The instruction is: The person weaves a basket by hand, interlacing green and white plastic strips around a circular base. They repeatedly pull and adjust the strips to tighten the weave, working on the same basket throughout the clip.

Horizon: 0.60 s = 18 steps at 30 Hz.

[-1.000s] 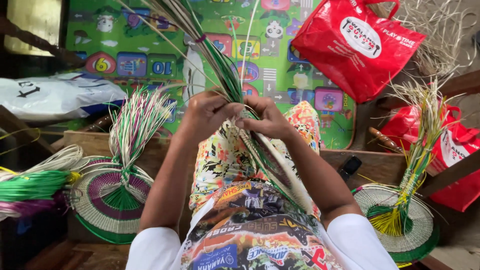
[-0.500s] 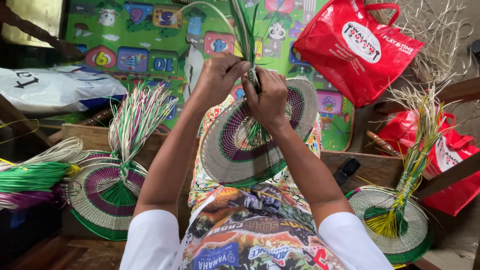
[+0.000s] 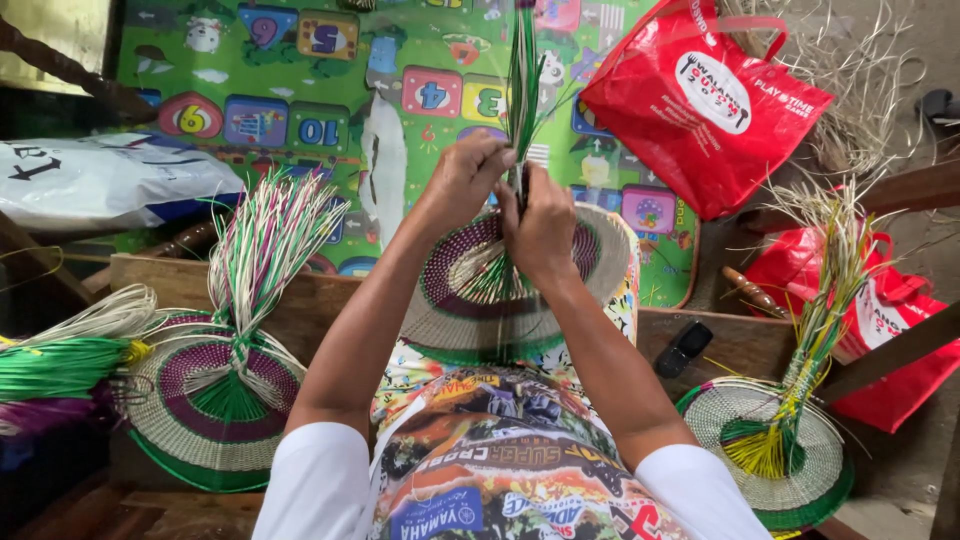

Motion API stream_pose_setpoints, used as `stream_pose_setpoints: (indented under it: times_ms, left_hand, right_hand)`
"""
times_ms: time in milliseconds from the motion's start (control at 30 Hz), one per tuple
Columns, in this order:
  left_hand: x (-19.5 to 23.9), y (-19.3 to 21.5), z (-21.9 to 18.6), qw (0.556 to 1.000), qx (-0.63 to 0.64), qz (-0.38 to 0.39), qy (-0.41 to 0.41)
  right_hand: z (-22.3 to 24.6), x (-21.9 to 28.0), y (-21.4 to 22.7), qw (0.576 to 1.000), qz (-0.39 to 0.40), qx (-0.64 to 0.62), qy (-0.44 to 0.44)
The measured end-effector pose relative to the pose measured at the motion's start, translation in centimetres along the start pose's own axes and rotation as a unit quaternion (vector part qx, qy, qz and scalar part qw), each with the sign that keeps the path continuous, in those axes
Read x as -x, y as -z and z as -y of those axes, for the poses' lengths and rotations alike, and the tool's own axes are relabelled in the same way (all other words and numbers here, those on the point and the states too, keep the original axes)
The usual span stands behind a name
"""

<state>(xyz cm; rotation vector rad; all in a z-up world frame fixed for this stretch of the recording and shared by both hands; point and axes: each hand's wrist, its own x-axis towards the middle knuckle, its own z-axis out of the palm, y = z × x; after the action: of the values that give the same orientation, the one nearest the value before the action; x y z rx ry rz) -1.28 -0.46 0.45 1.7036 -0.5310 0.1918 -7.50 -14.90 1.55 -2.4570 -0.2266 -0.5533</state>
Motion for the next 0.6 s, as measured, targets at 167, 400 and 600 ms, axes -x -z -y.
stream_pose_setpoints:
  times_ms: [167,400,600]
  left_hand:
    - [1.8,-0.3,1.4,0.996,0.043,0.025,0.069]
    - [1.8,-2.1,1.9,0.996,0.056,0.015,0.065]
    - [1.8,-1.3,1.0,0.993,0.09,-0.015,0.078]
  right_hand:
    - [2.1,0.8,3.8,0.994,0.099,-0.041,-0.01]
    - [1.9,-4.4,7.4,0.979,-0.071,-0.158,0.111]
    - [1.2,-2.5,5.4,0.987,-0.04,-0.037,0.149]
